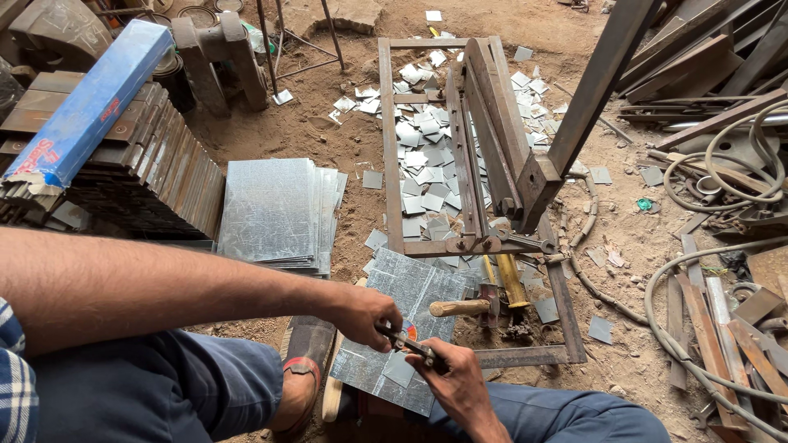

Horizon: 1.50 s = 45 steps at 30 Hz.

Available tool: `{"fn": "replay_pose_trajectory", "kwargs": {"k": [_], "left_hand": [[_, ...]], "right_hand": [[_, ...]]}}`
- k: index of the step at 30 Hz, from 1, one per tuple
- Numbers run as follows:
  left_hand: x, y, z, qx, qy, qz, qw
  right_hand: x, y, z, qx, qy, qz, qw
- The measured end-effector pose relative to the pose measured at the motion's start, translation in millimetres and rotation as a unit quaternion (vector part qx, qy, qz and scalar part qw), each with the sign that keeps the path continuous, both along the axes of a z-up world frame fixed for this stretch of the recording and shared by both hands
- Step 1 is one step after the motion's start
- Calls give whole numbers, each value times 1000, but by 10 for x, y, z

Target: The person uses a manual guillotine-style shear to cut a stack of metal sheets into smaller pieces. They align the sheets, operate the lever to cut, and then use a hammer and chisel to separate the cut pieces. The cut pieces are placed on the ground.

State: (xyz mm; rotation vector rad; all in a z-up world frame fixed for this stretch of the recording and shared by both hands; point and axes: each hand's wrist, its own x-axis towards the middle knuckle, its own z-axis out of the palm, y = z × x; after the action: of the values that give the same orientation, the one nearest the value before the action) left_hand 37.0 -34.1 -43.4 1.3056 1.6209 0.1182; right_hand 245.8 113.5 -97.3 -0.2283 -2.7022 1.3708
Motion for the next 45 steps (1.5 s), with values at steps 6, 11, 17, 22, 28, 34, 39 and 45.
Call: {"fn": "replay_pose_trajectory", "kwargs": {"k": [6, 11, 17, 22, 28, 34, 39, 45], "left_hand": [[40, 43, 119, 60, 128, -52, 989], [95, 5, 242, 64, 153, -59, 984], [101, 42, 219, 101, 145, -30, 984], [59, 35, 154, 177, 171, 1, 969], [48, 126, 54, 236, 197, -16, 951], [29, 252, -78, 153, 210, -13, 965], [-28, 251, -197, 179, 196, -32, 964], [-53, 286, -390, 178, 199, -48, 962]], "right_hand": [[-25, -6, 27, -45, -15, -10, 999], [-25, -93, 59, -78, -27, -35, 996], [-25, -59, 8, -64, -12, -40, 997], [-18, -26, -175, -108, -14, -68, 992], [-31, 53, -392, -94, 78, -65, 990], [-50, 18, -476, -131, -43, -127, 982], [-86, 15, -409, -104, -56, -129, 985], [-77, 49, -355, -91, -88, -122, 984]]}}
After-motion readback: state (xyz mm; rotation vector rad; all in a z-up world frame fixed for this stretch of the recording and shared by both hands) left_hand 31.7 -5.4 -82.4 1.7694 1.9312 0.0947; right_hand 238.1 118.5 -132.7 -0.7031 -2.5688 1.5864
